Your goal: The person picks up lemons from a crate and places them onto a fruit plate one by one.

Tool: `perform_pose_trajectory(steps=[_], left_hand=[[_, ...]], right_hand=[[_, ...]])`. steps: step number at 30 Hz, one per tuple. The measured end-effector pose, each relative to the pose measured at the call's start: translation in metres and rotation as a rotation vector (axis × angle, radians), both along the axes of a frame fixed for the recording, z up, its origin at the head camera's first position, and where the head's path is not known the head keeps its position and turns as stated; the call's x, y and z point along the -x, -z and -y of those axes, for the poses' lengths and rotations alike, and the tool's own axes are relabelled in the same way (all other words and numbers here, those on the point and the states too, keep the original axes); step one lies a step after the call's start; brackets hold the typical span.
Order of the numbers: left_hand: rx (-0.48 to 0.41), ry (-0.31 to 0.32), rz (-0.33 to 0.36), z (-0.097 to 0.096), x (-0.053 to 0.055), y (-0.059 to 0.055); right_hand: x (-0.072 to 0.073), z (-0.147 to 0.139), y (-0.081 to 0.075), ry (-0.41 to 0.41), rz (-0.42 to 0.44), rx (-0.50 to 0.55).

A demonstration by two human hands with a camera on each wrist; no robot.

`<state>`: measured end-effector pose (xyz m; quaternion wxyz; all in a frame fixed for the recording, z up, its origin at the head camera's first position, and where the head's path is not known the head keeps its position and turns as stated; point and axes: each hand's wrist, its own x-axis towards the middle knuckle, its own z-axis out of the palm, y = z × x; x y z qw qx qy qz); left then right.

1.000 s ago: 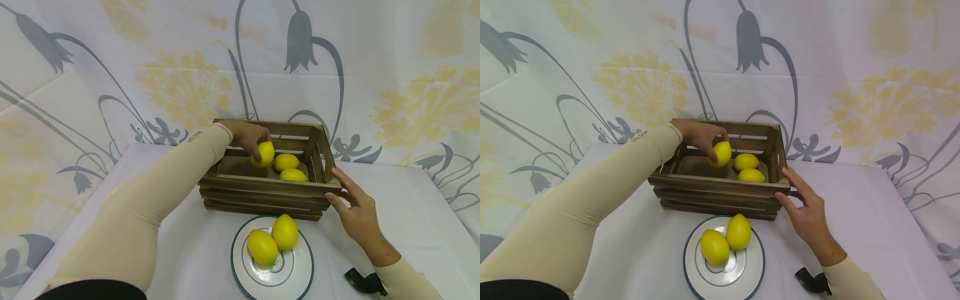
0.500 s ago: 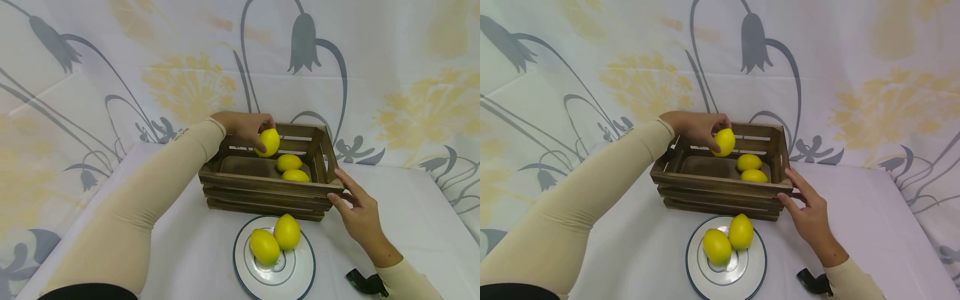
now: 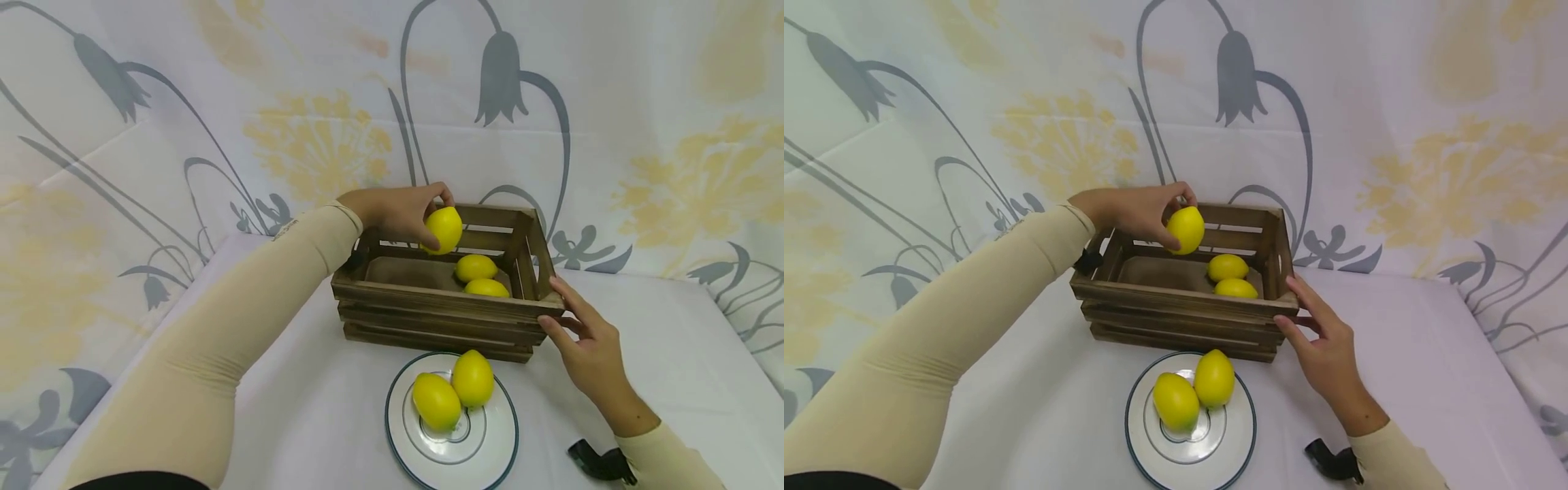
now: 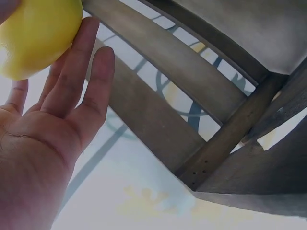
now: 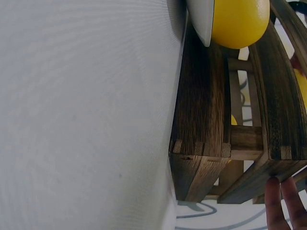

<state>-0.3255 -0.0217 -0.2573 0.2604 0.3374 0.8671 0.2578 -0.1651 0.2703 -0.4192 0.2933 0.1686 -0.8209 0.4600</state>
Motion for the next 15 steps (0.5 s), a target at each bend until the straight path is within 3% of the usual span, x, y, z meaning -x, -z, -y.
perform_pose_trajectory(steps=[4, 15], left_hand=[[-0.019, 0.009, -0.008, 0.001, -0.004, 0.001], [-0.196, 0.035, -0.070, 0.002, -0.020, 0.002]], right_hand=[[0.002, -0.001, 0.001, 0.008, 0.000, -0.007], [0.006, -0.003, 0.000, 0.008, -0.001, -0.011]])
